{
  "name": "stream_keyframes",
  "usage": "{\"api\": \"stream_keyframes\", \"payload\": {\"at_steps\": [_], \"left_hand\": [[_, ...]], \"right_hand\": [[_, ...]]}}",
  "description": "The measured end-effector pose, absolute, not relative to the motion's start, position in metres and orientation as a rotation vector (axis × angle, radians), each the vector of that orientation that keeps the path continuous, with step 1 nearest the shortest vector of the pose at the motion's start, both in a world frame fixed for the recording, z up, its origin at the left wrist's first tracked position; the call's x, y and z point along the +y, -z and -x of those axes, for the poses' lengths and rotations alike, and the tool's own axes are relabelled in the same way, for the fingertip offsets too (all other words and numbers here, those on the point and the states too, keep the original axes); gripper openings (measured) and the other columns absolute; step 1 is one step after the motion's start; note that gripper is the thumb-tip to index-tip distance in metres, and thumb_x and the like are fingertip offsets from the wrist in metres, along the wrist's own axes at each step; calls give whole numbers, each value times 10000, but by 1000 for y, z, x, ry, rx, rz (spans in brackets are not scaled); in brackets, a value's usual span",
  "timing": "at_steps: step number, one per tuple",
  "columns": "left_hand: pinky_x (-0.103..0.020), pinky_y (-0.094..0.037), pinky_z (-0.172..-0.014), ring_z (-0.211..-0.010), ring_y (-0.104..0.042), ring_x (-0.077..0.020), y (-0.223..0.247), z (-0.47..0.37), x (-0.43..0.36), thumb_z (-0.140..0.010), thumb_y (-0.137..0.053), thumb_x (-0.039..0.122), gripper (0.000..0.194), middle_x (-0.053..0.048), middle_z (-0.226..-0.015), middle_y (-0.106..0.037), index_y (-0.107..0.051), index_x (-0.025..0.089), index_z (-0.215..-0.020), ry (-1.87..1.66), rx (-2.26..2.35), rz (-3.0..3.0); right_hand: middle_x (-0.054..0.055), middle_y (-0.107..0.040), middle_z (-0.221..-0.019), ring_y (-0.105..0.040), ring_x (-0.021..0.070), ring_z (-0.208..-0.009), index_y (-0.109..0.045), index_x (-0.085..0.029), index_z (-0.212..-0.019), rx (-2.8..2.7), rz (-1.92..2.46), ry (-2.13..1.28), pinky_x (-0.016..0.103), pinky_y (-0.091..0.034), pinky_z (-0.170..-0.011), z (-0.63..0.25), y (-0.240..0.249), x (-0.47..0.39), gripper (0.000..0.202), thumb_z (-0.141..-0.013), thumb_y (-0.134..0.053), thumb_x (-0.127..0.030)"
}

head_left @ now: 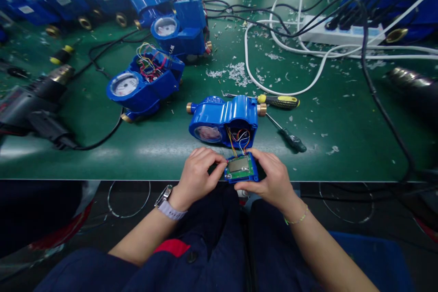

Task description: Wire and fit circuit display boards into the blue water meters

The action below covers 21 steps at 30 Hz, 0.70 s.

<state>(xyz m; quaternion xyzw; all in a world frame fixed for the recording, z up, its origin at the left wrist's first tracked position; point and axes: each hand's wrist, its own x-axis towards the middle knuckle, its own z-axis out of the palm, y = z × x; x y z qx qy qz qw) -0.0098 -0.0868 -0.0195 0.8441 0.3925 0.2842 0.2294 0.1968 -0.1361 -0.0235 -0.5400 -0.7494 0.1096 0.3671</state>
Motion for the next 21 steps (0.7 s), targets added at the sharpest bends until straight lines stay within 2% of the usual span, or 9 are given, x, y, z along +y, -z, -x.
{"api": "stream_keyframes", "payload": {"at_steps": [5, 12, 21], "left_hand": [[-342, -436, -696, -710, -629, -176, 22, 10, -90, -869, -675, 214, 49, -22, -762, -739, -705, 195, -835, -960, 1105, -2307], [-345, -427, -686, -720, -613, -184, 23, 13, -92, -881, -656, 227, 84, -30, -779, -740, -734, 207, -907, -944, 1093, -2349], [-378, -418, -784, -778, -646, -196, 13, 10, -85, -858, -664, 242, 42, -6, -814, -738, -681, 220, -827, -677, 1180, -2150]], "right_hand": [[135, -724, -948, -691, 284, -808, -579, -152, -1157, -1908, 1401, -285, 405, -527, -711, -195, 24, -136, 734, -760, -550, -768], [126, -719, -933, -683, 279, -810, -578, -149, -1151, -1904, 1383, -279, 393, -519, -712, -196, 25, -137, 729, -759, -554, -762], [127, -722, -943, -694, 290, -827, -576, -169, -1183, -1913, 1389, -322, 402, -530, -729, -197, 22, -135, 731, -766, -532, -769]]}}
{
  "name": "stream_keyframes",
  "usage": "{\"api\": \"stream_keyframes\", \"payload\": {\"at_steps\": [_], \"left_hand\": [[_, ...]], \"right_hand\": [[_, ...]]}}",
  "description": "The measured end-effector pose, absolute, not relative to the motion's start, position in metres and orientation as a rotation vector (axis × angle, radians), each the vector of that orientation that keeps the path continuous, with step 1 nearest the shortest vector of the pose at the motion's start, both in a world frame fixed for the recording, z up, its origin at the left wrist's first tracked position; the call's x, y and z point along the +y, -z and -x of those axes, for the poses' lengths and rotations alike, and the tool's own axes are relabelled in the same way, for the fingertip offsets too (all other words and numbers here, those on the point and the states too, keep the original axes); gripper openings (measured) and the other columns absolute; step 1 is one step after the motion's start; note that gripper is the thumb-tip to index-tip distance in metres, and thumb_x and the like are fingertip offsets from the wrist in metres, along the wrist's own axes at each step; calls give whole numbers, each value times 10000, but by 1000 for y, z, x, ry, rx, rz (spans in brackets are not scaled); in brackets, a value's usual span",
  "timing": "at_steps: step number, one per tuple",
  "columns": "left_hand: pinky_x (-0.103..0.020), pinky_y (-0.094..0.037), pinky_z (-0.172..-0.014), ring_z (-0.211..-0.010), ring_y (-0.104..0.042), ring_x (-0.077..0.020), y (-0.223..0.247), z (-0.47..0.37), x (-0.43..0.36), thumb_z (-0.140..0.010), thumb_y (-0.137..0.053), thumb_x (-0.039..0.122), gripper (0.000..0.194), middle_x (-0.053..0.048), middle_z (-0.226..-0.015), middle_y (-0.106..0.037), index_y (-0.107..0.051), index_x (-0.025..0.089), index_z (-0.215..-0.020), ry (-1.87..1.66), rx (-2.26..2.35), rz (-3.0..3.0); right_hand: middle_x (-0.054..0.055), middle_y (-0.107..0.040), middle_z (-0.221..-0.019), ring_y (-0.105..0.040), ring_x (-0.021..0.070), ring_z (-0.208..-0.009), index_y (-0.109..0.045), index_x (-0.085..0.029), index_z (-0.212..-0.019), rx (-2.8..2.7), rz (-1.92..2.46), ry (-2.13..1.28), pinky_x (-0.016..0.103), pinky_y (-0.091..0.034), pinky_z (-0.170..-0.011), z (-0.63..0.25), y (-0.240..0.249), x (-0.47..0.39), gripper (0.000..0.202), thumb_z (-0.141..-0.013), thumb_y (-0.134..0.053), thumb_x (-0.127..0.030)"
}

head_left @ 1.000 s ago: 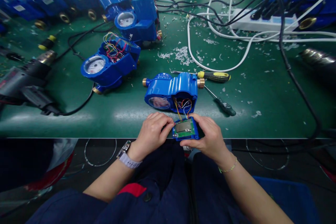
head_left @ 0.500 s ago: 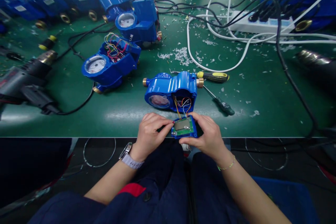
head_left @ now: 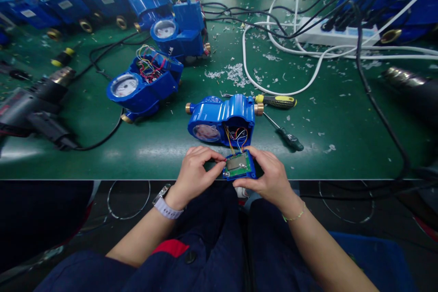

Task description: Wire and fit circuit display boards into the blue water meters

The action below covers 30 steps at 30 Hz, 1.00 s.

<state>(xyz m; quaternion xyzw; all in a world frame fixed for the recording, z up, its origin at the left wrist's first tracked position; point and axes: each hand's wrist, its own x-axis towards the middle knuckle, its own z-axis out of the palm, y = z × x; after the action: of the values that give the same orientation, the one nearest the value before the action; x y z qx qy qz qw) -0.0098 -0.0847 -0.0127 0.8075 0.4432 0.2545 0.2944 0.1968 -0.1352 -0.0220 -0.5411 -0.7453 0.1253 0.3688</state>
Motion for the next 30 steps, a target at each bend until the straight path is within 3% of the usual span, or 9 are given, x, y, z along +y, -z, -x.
{"api": "stream_keyframes", "payload": {"at_steps": [5, 12, 18, 20, 23, 25, 27, 30], "left_hand": [[-350, -388, -759, -772, -615, -187, 12, 8, -81, -900, -601, 232, 107, -5, -788, -690, -619, 195, -800, -592, 1200, -2211], [-328, -371, -732, -776, -617, -181, 11, 6, -80, -916, -581, 236, 111, -1, -795, -681, -606, 188, -819, -576, 1244, -2199], [-338, -365, -759, -833, -625, -189, 12, 9, -80, -921, -581, 274, 110, -1, -855, -705, -674, 223, -892, -566, 1159, -2255], [-335, -359, -748, -816, -622, -191, 13, 9, -81, -927, -568, 289, 153, -5, -824, -702, -672, 216, -841, -593, 1170, -2263], [-332, -353, -733, -782, -617, -192, 16, 7, -82, -928, -559, 301, 188, -7, -791, -698, -671, 213, -805, -621, 1200, -2264], [-333, -346, -722, -767, -613, -196, 17, 4, -82, -922, -566, 314, 199, -7, -775, -696, -676, 217, -786, -628, 1225, -2278], [-334, -342, -714, -761, -610, -199, 18, 2, -82, -916, -574, 327, 209, -8, -765, -697, -678, 219, -770, -640, 1238, -2295], [-338, -350, -722, -764, -609, -198, 18, 1, -83, -924, -561, 321, 220, -14, -758, -698, -681, 213, -773, -654, 1211, -2322]], "right_hand": [[127, -719, -941, -686, 279, -815, -592, -163, -1160, -1921, 1399, -388, 387, -535, -701, -201, 19, -135, 720, -779, -509, -768], [105, -708, -868, -657, 266, -743, -604, -154, -1197, -1893, 1462, -509, 390, -534, -665, -205, 22, -137, 726, -739, -638, -715], [107, -695, -1038, -672, 251, -920, -473, -186, -1391, -1858, 1373, -525, 413, -553, -829, -220, 16, -148, 666, -860, -618, -562], [112, -679, -1094, -662, 255, -975, -476, -198, -1388, -1719, 1481, -335, 437, -543, -872, -251, 15, -155, 608, -889, -594, -523], [176, -628, -1187, -621, 328, -1081, -503, -166, -1358, -1326, 1873, 248, 527, -517, -892, -325, 14, -170, 567, -910, -548, -510], [317, -555, -1217, -515, 463, -1190, -561, -95, -1299, -1166, 2022, 431, 630, -425, -942, -382, 10, -183, 660, -816, -664, -534], [433, -501, -1153, -453, 591, -1175, -610, -25, -1193, -1052, 2141, 536, 717, -366, -895, -431, 5, -195, 759, -711, -730, -598], [395, -545, -912, -506, 638, -1025, -658, -58, -1036, -1074, 2232, 517, 739, -374, -729, -483, -4, -202, 785, -665, -644, -750]]}}
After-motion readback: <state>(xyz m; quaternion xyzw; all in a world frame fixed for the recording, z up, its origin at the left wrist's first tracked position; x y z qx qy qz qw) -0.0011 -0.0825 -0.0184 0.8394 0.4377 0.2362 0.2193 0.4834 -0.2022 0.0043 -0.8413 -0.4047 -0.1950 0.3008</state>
